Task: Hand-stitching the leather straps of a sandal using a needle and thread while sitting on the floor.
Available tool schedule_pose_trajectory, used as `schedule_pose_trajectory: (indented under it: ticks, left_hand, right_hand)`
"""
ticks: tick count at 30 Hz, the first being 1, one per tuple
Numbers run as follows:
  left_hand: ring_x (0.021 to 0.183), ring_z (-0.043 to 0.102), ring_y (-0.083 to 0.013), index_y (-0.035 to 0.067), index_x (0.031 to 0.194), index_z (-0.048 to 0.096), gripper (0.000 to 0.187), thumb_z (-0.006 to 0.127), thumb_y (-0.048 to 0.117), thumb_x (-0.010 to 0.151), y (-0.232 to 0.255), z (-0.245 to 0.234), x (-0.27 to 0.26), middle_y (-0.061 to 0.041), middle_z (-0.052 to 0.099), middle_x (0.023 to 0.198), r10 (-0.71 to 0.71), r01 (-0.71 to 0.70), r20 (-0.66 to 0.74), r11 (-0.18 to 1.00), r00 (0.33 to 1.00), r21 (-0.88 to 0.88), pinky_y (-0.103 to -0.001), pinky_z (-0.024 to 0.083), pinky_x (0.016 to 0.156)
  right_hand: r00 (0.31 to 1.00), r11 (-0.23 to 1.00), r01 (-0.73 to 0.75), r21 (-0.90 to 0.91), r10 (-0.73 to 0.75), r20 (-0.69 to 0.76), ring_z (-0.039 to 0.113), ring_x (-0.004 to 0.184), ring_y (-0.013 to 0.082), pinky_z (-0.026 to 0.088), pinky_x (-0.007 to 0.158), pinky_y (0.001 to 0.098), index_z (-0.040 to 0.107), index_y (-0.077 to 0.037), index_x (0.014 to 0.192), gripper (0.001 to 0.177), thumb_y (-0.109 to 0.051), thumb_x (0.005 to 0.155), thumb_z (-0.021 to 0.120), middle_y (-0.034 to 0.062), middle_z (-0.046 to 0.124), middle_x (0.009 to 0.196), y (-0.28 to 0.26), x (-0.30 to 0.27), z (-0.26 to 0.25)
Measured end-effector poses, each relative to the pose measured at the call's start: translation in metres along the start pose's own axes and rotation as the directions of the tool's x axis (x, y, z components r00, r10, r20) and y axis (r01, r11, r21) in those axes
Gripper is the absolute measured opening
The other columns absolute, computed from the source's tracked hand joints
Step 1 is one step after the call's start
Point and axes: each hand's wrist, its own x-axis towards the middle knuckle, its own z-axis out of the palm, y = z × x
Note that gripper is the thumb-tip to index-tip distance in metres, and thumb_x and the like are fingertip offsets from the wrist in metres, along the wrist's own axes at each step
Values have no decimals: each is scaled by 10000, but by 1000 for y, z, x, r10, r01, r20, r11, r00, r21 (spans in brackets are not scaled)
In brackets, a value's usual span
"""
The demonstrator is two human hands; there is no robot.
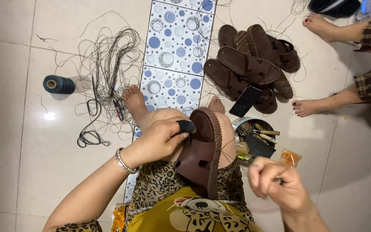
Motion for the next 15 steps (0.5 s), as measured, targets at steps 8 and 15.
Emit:
schedule_pose_trajectory:
  ticks: [8, 15]
  left_hand:
    - [844, 567, -234, 52, 703, 631, 146, 728, 135, 773, -6, 21, 22, -80, 597, 915, 301, -284, 17, 880, 954, 381, -351, 497, 757]
    - [960, 645, -209, 34, 682, 590, 205, 754, 45, 804, -10, 22, 19, -107, 690, 1050, 412, -367, -238, 906, 879, 212, -314, 545, 857]
  right_hand:
    - [954, 504, -197, -841, -99, -282, 666, 847, 151, 588, 740, 272, 746, -77, 948, 227, -153, 740, 797, 64, 695, 1047, 10, 13, 22]
    - [990, 894, -141, -426, 115, -86, 607, 747, 159, 510, 675, 300, 679, -78, 717, 213, -174, 906, 664, 73, 701, 922, 9, 16, 19]
